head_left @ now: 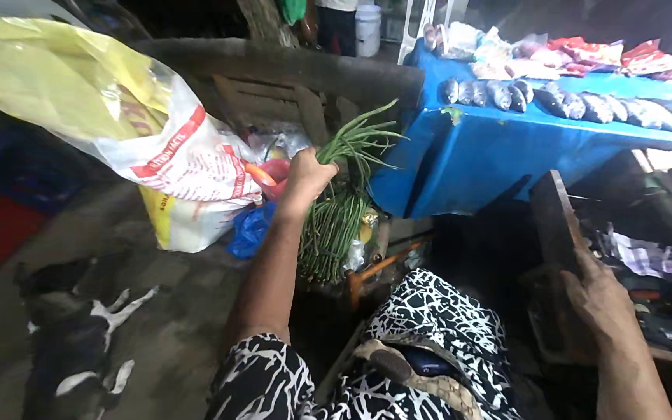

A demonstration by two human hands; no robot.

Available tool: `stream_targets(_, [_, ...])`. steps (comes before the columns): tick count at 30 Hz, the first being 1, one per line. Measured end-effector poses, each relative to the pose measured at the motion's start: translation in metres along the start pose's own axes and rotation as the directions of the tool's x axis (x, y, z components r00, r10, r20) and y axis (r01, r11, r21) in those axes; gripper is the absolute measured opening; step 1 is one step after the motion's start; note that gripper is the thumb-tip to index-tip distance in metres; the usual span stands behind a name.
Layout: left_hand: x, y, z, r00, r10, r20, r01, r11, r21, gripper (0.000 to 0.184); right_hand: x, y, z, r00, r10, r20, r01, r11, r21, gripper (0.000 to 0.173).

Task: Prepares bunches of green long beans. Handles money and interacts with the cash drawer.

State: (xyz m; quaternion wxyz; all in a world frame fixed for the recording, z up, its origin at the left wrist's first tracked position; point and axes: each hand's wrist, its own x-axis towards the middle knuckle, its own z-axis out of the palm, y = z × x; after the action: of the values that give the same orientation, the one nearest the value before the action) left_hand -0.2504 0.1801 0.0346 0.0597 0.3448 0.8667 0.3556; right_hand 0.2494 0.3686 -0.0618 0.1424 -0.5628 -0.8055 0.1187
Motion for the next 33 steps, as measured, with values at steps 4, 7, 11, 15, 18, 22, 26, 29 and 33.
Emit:
stream_targets(4, [0.003,-0.007,0.003,0.998,0.037,-0.05,-0.034,0.998,0.054,0.04,0.001,-0.004,0.001,0.998,0.061,0.019,-0.061,0.998,-0.018,0.057])
stream_targets(7, [0.014,-0.028,0.017,0.988,-0.069,-0.14,0.024,0.953,-0.302,0.034,0.001,-0.01,-0.001,0.994,0.107,0.039,-0.105,0.994,-0.029,0.06])
stream_targets(11, [0.023,-0.073,0.069,0.878,-0.467,0.107,0.408,0.612,-0.678,0.028,0.001,-0.008,0.0,0.995,0.093,0.04,-0.091,0.995,-0.05,0.06])
stream_targets(15, [-0.018,-0.113,0.139,0.766,-0.556,0.323,0.599,0.433,-0.674,0.017,0.0,-0.011,0.0,0.993,0.109,0.034,-0.107,0.992,-0.072,0.059])
stream_targets(18, [-0.04,-0.12,0.154,0.744,-0.475,0.47,0.643,0.319,-0.696,0.01,-0.002,-0.012,-0.001,0.992,0.116,0.044,-0.112,0.99,-0.091,0.059])
stream_targets(22, [-0.063,-0.098,0.13,0.82,-0.286,0.495,0.566,0.284,-0.774,0.018,-0.001,-0.01,0.001,0.994,0.1,0.034,-0.096,0.991,-0.096,0.055])
stream_targets(26, [-0.064,-0.092,0.129,0.848,-0.284,0.447,0.523,0.32,-0.79,0.02,-0.003,-0.008,-0.001,0.995,0.091,0.045,-0.087,0.993,-0.077,0.048])
stream_targets(29, [-0.075,-0.075,0.119,0.887,-0.185,0.424,0.462,0.41,-0.787,0.022,-0.003,-0.004,-0.002,1.0,0.024,-0.003,-0.024,0.999,-0.026,0.045])
stream_targets(33, [-0.09,-0.044,0.107,0.916,-0.202,0.346,0.395,0.596,-0.699,0.016,-0.008,-0.003,-0.003,0.994,-0.067,-0.091,0.067,0.998,0.006,0.044])
